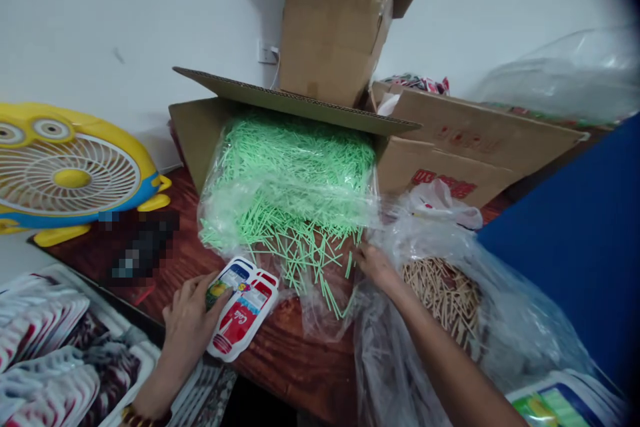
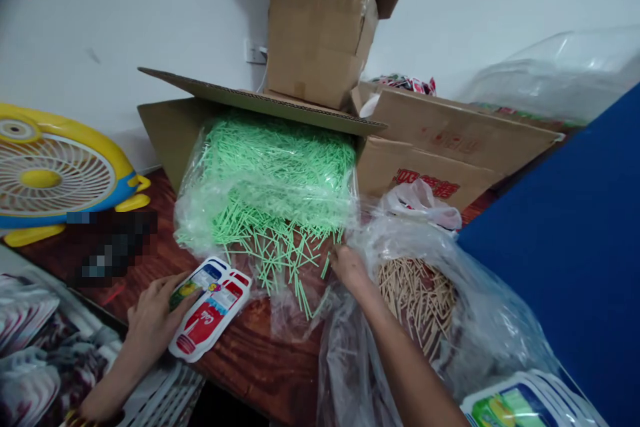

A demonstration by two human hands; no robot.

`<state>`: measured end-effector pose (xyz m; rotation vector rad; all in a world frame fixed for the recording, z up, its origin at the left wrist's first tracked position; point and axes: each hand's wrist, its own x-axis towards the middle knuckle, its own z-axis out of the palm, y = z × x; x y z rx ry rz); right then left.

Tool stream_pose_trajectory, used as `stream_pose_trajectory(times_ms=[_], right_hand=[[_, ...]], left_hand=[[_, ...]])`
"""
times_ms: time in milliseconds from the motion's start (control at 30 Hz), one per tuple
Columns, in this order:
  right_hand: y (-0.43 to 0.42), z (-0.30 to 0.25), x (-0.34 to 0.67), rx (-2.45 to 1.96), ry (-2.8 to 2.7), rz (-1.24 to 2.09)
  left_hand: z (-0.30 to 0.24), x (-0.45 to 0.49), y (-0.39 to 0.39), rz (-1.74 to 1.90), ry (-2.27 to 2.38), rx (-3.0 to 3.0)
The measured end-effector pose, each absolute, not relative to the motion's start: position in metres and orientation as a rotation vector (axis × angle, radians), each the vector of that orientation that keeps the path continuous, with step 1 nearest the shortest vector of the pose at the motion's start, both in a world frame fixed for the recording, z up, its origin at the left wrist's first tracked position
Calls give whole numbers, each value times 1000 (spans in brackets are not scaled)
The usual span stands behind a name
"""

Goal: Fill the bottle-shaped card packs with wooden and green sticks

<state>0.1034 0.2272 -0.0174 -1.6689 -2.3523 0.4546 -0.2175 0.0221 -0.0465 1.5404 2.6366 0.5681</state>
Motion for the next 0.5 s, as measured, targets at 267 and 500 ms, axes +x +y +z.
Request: stream_pose_trajectory(times_ms=[267,500], right_hand=[[279,-13,81,-1801,-2121,288],[284,-10,60,-1707,-2091,153]], left_hand=[[-50,-224,28,482,2675,1561],[-60,-224,26,510,2751,1618]])
